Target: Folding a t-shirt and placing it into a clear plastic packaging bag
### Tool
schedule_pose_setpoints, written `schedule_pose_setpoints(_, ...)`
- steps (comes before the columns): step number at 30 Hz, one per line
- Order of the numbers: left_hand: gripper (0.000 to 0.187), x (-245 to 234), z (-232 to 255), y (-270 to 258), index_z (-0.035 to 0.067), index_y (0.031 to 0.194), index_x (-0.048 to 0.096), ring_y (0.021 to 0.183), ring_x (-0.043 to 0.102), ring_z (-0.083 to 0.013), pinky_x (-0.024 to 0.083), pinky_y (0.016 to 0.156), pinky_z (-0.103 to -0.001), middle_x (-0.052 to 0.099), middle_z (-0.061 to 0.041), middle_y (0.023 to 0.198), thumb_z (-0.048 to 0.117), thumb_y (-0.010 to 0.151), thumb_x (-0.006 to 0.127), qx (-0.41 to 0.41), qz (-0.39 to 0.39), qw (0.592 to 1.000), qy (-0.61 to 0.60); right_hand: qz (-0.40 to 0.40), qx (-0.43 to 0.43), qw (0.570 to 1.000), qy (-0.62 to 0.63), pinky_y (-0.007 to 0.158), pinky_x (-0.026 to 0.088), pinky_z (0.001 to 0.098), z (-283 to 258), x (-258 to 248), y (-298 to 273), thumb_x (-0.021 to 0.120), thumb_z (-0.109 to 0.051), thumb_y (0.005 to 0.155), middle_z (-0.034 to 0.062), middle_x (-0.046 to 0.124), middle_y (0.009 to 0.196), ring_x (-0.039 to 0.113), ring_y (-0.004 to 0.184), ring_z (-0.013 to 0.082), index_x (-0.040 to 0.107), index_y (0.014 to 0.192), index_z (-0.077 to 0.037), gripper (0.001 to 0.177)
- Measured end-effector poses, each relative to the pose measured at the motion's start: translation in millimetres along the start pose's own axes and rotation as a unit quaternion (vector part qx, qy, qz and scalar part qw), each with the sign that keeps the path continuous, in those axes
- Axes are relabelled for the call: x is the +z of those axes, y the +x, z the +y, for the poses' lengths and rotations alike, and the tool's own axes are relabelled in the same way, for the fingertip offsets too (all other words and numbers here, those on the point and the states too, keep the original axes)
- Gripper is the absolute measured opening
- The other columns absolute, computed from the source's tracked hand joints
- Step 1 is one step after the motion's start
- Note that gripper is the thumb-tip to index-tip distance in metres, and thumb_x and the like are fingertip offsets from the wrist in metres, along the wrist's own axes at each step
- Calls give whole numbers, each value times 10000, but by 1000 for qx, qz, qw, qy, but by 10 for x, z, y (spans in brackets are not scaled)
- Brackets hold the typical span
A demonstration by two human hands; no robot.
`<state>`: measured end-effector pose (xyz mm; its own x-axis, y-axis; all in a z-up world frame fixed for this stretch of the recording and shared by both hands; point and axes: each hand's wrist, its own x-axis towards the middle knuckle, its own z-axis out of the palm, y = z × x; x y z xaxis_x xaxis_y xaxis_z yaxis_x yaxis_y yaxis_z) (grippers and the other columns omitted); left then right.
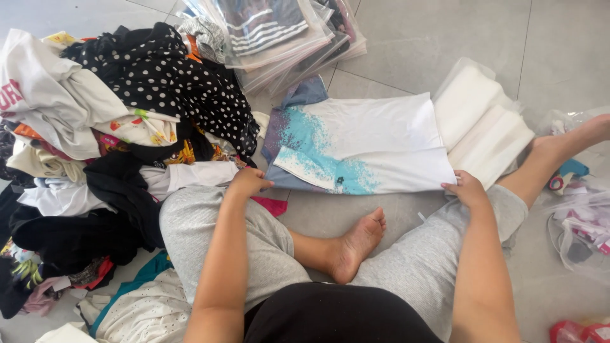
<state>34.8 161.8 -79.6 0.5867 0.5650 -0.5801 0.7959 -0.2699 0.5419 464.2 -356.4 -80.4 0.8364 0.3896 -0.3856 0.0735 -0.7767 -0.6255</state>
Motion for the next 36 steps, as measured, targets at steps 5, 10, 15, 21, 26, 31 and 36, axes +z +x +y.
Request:
schedule_pose_setpoints(5, 146, -590, 100, -632, -10, 976, 721, 631, 655, -162, 593, 629, -296, 698, -94, 816, 87, 893, 791, 28, -75, 948, -308, 11, -18, 982, 188, 636, 420, 331, -178, -339, -659, 732, -97, 936, 204, 608, 1038, 536, 807, 230, 522, 1490, -134, 593)
schedule_pose_setpoints(10, 137, -816, 503, -528, 62, 1041, 750, 599, 572, -85, 420, 505, -188, 727, -42, 849, 124, 920, 771, 52, -85, 936, -338, 1, 57, 924, 378, 527, 326, 216, -462, -416, -597, 617, -96, 999, 22, 503, 892, 393, 626, 73, 465, 1464, -157, 493)
schedule_pose_setpoints(15, 124, -1079, 1091, 80, 49, 950, 719, 580, 586, -102, 477, 492, -200, 689, -66, 779, 169, 983, 723, 47, 46, 913, -402, 54, 3, 864, 501, 884, 690, 420, -306, -414, 727, 517, 11, 1045, 79, 554, 1133, 682, 897, 207, 399, 1460, -126, 453)
schedule_pose_setpoints(21, 149, -2144, 2319, -599, 40, 1086, 758, 781, 727, -90, 642, 769, -176, 764, -63, 885, 121, 968, 715, 220, 130, 840, -479, 198, -215, 789, 541, 1059, 713, 289, -1965, -1327, 293, 549, 22, 1101, 30, 566, 1200, 663, 996, 105, 447, 1351, -225, 367)
schedule_pose_setpoints(26, 146, -2272, 2299, -1060, 9, 1099, 755, 770, 750, -95, 652, 763, -157, 780, -76, 924, 58, 962, 743, 379, 165, 809, -418, 224, -305, 783, 494, 1201, 677, 358, -2155, -1558, -90, 546, -37, 1157, 63, 575, 1280, 670, 1144, 156, 445, 1399, -225, 323)
schedule_pose_setpoints(31, 212, -1790, 1669, -1121, 68, 1121, 765, 655, 637, -81, 544, 649, -192, 734, -22, 826, 63, 909, 780, 307, 149, 894, -290, 176, -227, 807, 517, 1123, 686, 313, -1498, -1137, -52, 544, 1, 1119, 13, 548, 1206, 638, 1072, 104, 471, 1372, -209, 337)
schedule_pose_setpoints(36, 228, -763, 501, 54, 145, 1079, 795, 888, 743, -215, 605, 666, -360, 805, -64, 967, 273, 890, 808, 124, 26, 988, -83, 211, -147, 958, 127, 897, 523, 546, -161, -75, 360, 729, -81, 1005, 256, 669, 1098, 659, 1074, 402, 581, 1395, -45, 419)
